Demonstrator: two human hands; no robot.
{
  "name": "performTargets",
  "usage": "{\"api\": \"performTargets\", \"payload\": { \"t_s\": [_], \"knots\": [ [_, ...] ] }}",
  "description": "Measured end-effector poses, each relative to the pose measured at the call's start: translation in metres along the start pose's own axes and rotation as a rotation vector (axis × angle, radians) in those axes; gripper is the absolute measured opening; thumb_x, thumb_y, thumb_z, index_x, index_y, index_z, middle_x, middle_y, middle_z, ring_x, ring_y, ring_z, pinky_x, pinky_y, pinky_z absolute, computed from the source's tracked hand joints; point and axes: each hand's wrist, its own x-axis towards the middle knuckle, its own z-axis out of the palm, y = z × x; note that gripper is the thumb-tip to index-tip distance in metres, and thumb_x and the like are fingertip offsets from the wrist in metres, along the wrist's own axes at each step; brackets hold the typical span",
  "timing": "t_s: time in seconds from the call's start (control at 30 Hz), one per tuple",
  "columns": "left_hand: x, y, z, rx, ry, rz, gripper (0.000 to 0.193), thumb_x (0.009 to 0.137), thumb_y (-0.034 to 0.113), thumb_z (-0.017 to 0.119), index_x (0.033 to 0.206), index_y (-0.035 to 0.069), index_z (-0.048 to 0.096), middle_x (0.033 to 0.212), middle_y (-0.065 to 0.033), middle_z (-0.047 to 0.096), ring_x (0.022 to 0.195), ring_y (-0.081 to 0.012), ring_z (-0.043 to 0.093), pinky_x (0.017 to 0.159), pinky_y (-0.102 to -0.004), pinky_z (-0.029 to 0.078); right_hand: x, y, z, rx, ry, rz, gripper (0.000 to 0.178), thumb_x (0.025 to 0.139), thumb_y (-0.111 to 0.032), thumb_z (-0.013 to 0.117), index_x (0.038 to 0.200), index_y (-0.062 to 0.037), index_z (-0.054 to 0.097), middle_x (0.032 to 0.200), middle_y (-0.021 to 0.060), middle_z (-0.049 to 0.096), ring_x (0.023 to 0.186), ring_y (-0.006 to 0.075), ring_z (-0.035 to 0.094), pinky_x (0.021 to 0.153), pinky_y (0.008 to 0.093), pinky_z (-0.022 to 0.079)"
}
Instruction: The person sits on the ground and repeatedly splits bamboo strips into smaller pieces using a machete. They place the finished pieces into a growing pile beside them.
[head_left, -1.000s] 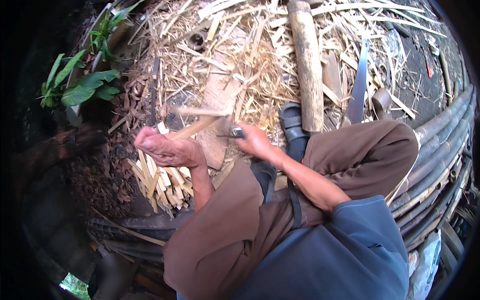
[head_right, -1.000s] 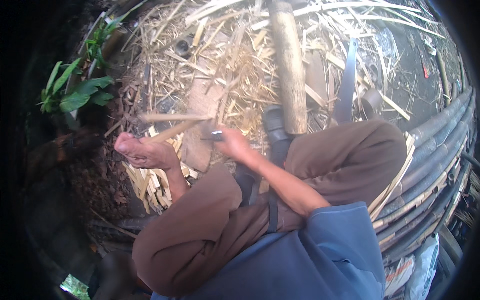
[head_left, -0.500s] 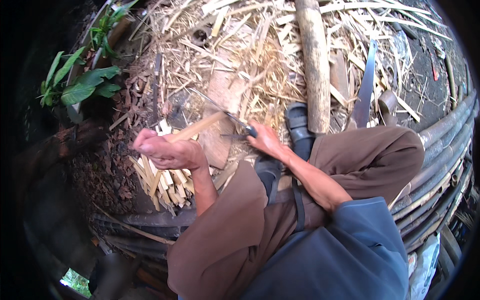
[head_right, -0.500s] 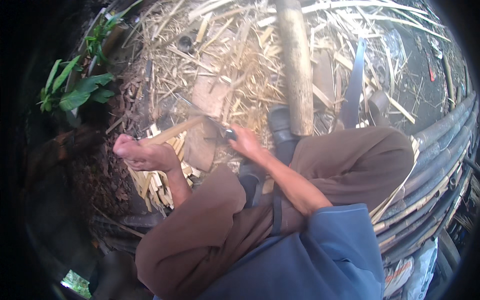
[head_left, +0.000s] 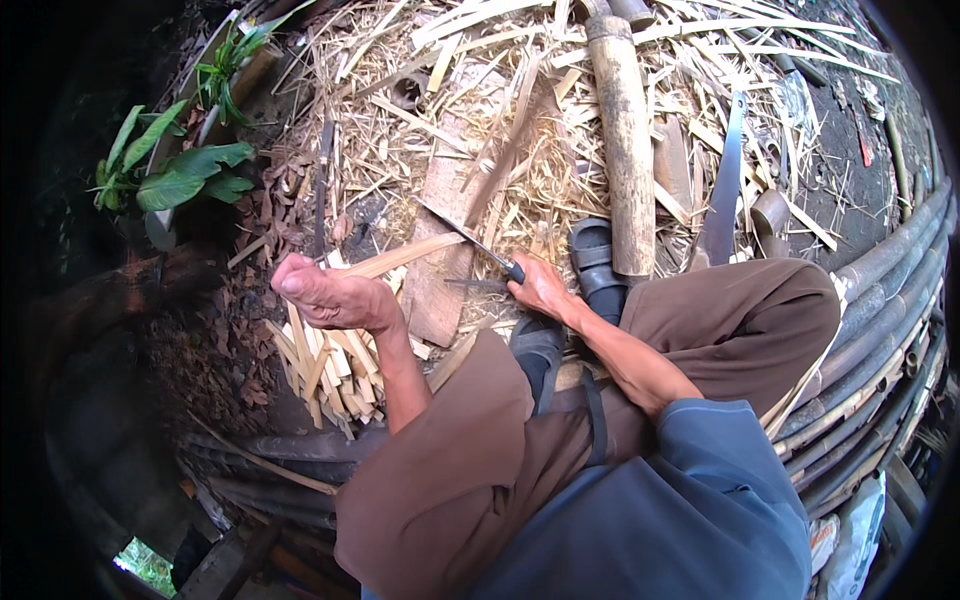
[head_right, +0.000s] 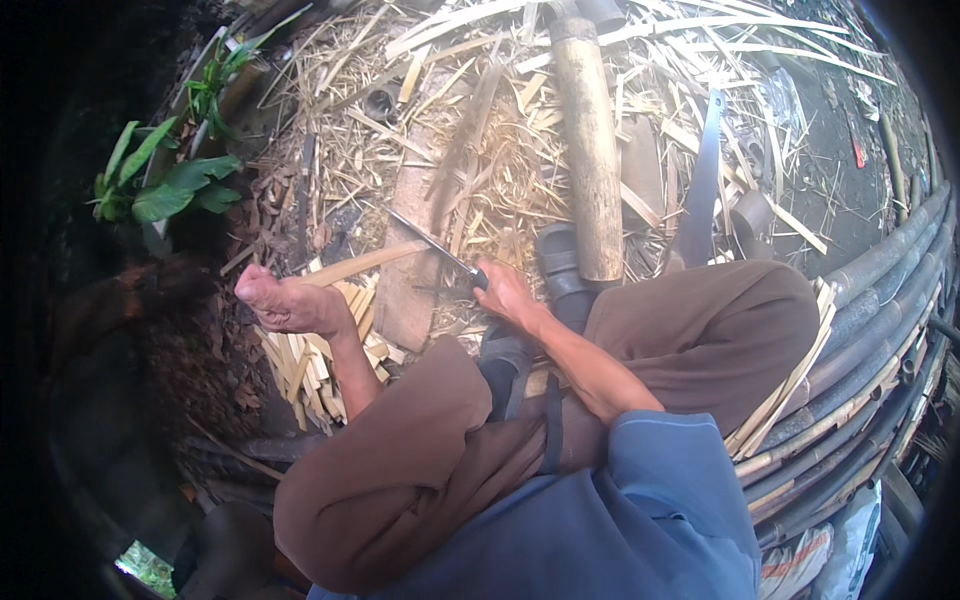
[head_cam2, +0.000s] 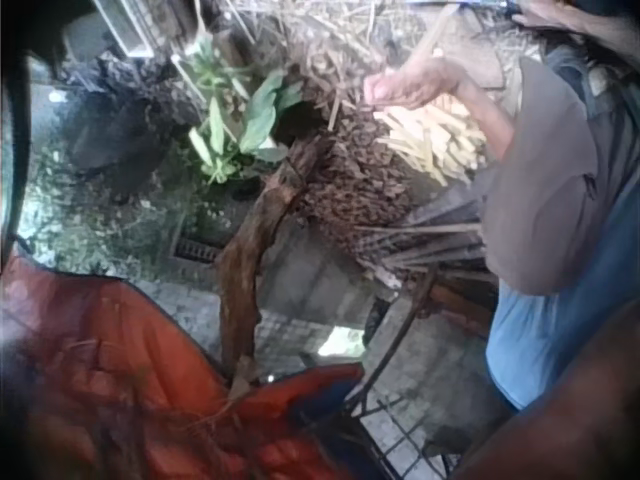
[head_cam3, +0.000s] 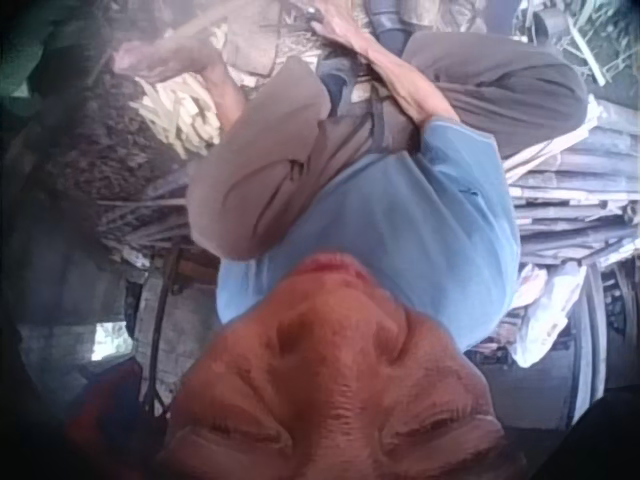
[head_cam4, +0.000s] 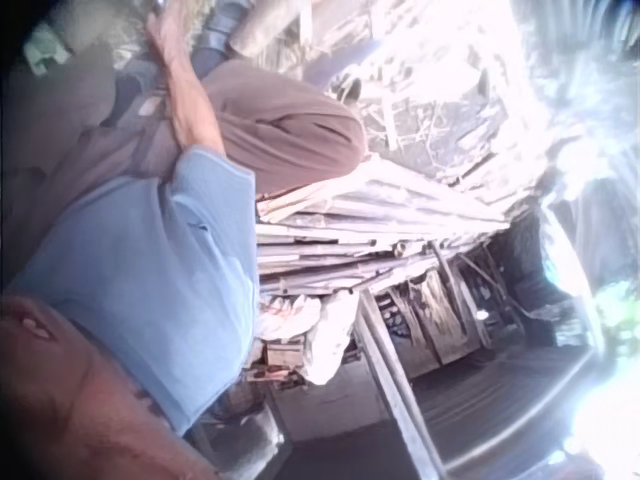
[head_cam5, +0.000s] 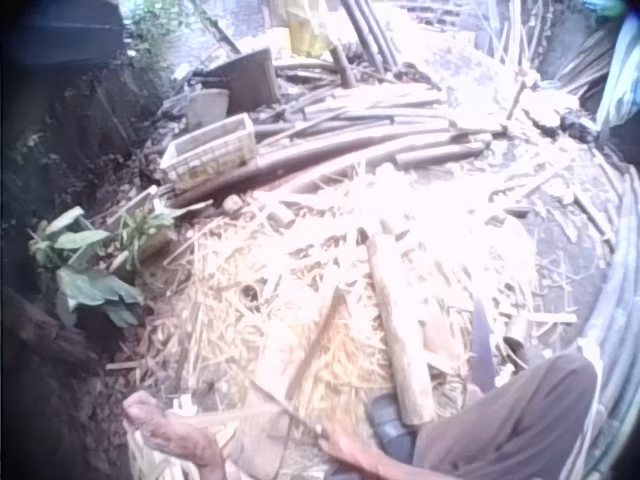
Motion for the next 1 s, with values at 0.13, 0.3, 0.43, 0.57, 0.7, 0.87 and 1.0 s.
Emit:
{"api": "performTargets", "payload": {
  "t_s": [0.13, 0.3, 0.43, 0.57, 0.7, 0.87, 1.0],
  "knots": [
    [0.007, -0.031, -0.007, -0.046, -0.011, -0.157, 0.057, 0.109, 0.046, 0.030, 0.078, 0.002, 0.046, 0.072, -0.0065, 0.044, 0.067, -0.0214, 0.040, 0.064, -0.0355, 0.037, -0.006, -0.002, 0.001, 0.096, 0.041, -0.084, 0.022, 0.081, -0.015, 0.066, 0.092, -0.0001, 0.055, 0.081, 0.0232, 0.062, 0.078, 0.0425, 0.062, 0.071, 0.0503, 0.047],
    [0.002, -0.039, -0.024, -0.182, 0.036, -0.182, 0.059, 0.107, 0.050, 0.033, 0.073, 0.003, 0.047, 0.067, -0.0051, 0.045, 0.063, -0.0174, 0.044, 0.062, -0.0323, 0.041, -0.035, -0.090, -0.007, 0.129, -0.153, -0.153, 0.029, 0.082, -0.011, 0.066, 0.104, -0.0028, 0.051, 0.073, 0.0207, 0.064, 0.063, 0.0397, 0.064, 0.061, 0.0486, 0.054],
    [-0.004, -0.026, -0.030, -0.585, -0.109, -0.386, 0.058, 0.105, 0.053, 0.037, 0.066, 0.011, 0.035, 0.058, 0.0006, 0.033, 0.047, -0.0088, 0.032, 0.041, -0.0224, 0.030, -0.023, -0.053, -0.005, 0.147, 0.117, -0.038, 0.024, 0.080, -0.013, 0.065, 0.099, -0.0039, 0.056, 0.073, 0.0230, 0.064, 0.069, 0.0427, 0.066, 0.064, 0.0512, 0.052],
    [-0.009, -0.039, -0.034, -0.583, -0.052, -0.411, 0.059, 0.106, 0.052, 0.037, 0.064, 0.011, 0.034, 0.056, 0.0018, 0.030, 0.044, -0.0084, 0.029, 0.039, -0.0218, 0.026, -0.034, -0.069, -0.002, 0.113, -0.022, -0.100, 0.030, 0.080, -0.016, 0.067, 0.104, -0.0006, 0.058, 0.086, 0.0262, 0.067, 0.081, 0.0445, 0.067, 0.076, 0.0507, 0.054],
    [-0.009, -0.012, -0.032, -0.559, -0.079, -0.383, 0.058, 0.106, 0.049, 0.039, 0.062, 0.012, 0.030, 0.054, 0.0033, 0.026, 0.044, -0.0082, 0.027, 0.039, -0.0231, 0.023, -0.033, -0.040, 0.001, 0.048, 0.017, -0.058, 0.028, 0.082, -0.018, 0.067, 0.105, -0.0035, 0.058, 0.090, 0.0248, 0.068, 0.085, 0.0438, 0.067, 0.077, 0.0507, 0.054],
    [-0.001, -0.017, -0.020, -0.516, -0.051, -0.406, 0.058, 0.106, 0.048, 0.039, 0.062, 0.013, 0.029, 0.054, 0.0035, 0.026, 0.043, -0.0079, 0.026, 0.038, -0.0236, 0.022, -0.038, -0.038, 0.009, 0.004, 0.102, -0.174, 0.030, 0.082, -0.018, 0.067, 0.109, -0.0078, 0.058, 0.086, 0.0206, 0.068, 0.083, 0.0419, 0.066, 0.076, 0.0494, 0.055],
    [-0.002, -0.013, -0.010, -0.535, -0.074, -0.400, 0.057, 0.106, 0.049, 0.041, 0.064, 0.012, 0.031, 0.053, 0.0020, 0.030, 0.042, -0.0078, 0.029, 0.036, -0.0233, 0.023, -0.030, -0.016, 0.008, -0.091, 0.145, -0.041, 0.028, 0.081, -0.017, 0.065, 0.105, -0.0063, 0.054, 0.076, 0.0251, 0.062, 0.077, 0.0447, 0.065, 0.067, 0.0504, 0.052]
  ]
}}
